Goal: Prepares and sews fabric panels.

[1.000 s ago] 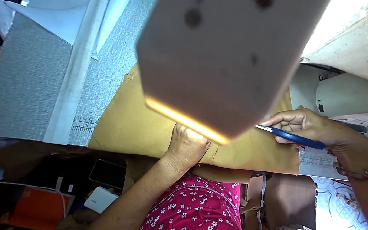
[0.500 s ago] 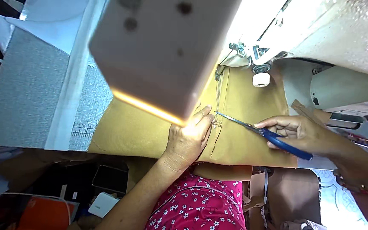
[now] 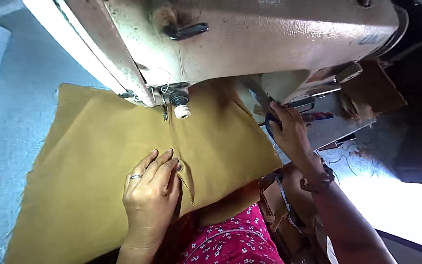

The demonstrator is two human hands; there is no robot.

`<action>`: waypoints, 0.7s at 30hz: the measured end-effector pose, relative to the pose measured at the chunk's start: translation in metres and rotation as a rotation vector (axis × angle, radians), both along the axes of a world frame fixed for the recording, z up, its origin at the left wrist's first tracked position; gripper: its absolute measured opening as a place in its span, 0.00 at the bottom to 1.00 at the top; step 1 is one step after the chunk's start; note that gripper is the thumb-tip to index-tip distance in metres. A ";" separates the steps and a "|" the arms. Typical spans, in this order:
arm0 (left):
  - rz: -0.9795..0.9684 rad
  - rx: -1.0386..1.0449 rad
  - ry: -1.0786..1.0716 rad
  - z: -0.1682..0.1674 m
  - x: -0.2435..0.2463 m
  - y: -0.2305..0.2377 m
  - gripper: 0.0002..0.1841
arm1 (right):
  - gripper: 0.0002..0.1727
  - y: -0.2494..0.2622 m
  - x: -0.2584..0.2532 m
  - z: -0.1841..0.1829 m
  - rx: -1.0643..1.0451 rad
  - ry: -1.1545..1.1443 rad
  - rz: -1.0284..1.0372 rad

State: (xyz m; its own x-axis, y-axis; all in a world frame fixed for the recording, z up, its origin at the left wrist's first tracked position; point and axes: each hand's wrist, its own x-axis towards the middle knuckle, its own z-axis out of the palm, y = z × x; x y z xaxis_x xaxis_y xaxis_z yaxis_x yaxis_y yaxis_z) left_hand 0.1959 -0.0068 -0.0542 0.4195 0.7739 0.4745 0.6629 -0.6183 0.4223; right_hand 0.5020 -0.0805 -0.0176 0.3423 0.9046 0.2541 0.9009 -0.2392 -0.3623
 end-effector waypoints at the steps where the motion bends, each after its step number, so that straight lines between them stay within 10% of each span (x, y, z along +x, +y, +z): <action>1: 0.001 0.001 -0.004 0.000 0.000 0.001 0.15 | 0.26 0.003 -0.003 -0.001 -0.017 -0.031 -0.007; 6: 0.007 -0.009 -0.022 -0.005 0.001 0.000 0.13 | 0.19 0.024 -0.051 0.014 0.187 -0.114 0.139; 12: -0.014 -0.039 -0.042 0.000 0.001 0.000 0.09 | 0.23 0.080 -0.151 0.011 0.254 0.433 0.892; 21: -0.005 -0.099 -0.223 -0.005 -0.002 -0.004 0.11 | 0.20 0.064 -0.147 -0.008 -0.017 0.706 0.368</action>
